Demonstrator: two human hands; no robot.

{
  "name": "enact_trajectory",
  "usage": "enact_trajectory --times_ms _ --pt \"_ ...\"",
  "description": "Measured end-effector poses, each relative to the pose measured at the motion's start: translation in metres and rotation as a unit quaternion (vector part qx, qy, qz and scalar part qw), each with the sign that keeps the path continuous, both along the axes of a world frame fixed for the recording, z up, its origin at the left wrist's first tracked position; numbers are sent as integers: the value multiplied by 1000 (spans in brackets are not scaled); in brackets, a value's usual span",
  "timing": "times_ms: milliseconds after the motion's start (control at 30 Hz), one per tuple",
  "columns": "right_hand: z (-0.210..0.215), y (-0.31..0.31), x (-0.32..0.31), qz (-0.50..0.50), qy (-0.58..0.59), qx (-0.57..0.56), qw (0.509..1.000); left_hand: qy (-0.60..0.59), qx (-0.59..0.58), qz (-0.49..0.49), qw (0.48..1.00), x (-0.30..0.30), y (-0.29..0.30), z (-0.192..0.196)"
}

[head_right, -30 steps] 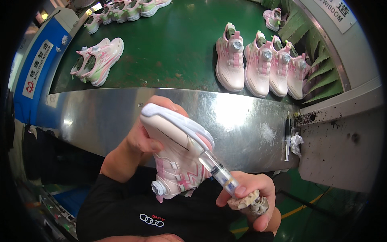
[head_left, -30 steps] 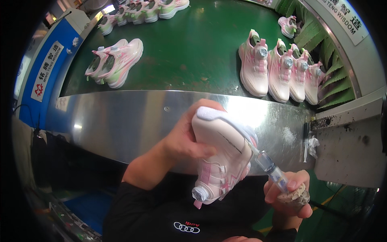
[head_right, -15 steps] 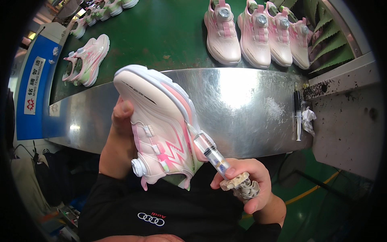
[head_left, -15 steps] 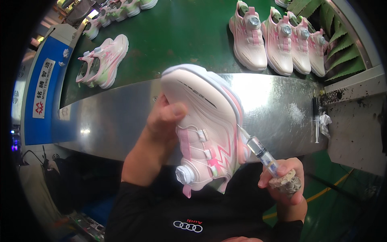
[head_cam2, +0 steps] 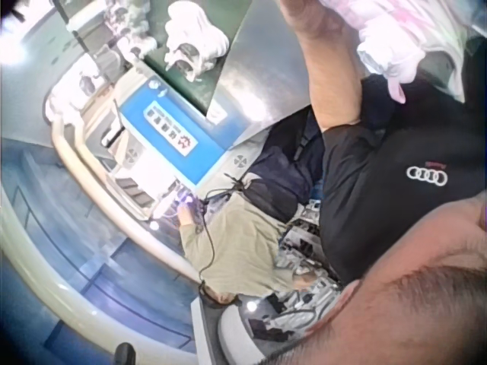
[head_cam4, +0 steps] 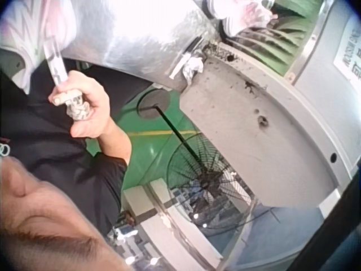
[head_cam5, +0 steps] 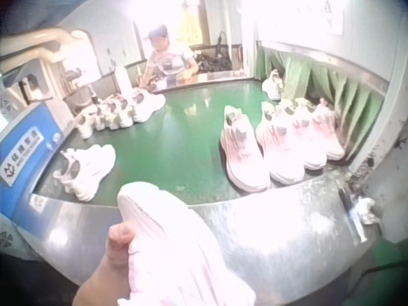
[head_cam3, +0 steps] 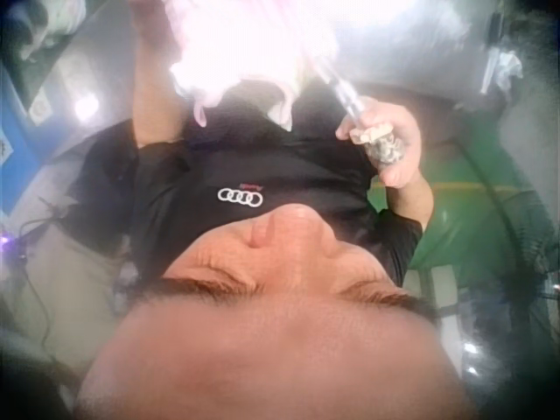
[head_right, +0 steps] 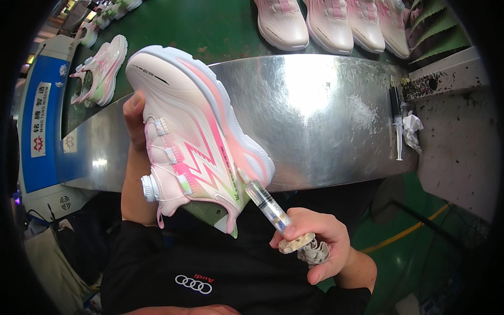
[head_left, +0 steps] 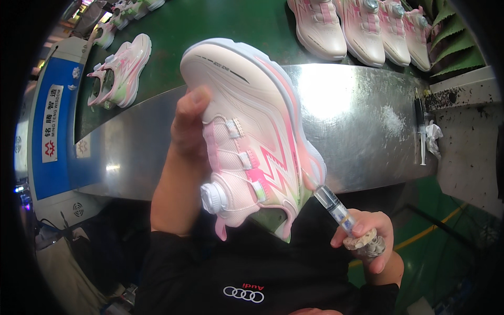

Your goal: The person takes shoes one at a time, applies adhesive along the edges of the soles using a syringe while rotating each shoe by hand, and places the shoes onto the conveyor belt.

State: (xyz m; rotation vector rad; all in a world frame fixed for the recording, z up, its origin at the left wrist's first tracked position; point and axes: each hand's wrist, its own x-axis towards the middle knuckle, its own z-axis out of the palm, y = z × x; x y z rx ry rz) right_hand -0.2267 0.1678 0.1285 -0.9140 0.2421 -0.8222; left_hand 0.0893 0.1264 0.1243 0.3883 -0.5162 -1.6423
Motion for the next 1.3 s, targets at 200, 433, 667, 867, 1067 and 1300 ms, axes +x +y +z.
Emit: enact_trajectory --times_ms 200,433,667,867,1067,1300 --pt "-9 7 -10 2 11 -15 1000 40 -4 -30 999 -2 -7 -3" --pt "-20 12 -18 -4 9 -44 999 21 53 -9 998 4 -11 -8" --pt "-31 13 -18 -15 -2 -54 998 -36 122 84 988 -7 -13 -8" --pt "-35 14 -18 -23 8 -61 998 16 172 3 985 -17 -13 1" --pt "-39 16 -18 -25 31 -52 998 -46 203 24 978 -3 -9 -5" --pt "-43 10 -9 -42 79 -101 991 -186 272 24 944 41 33 4"
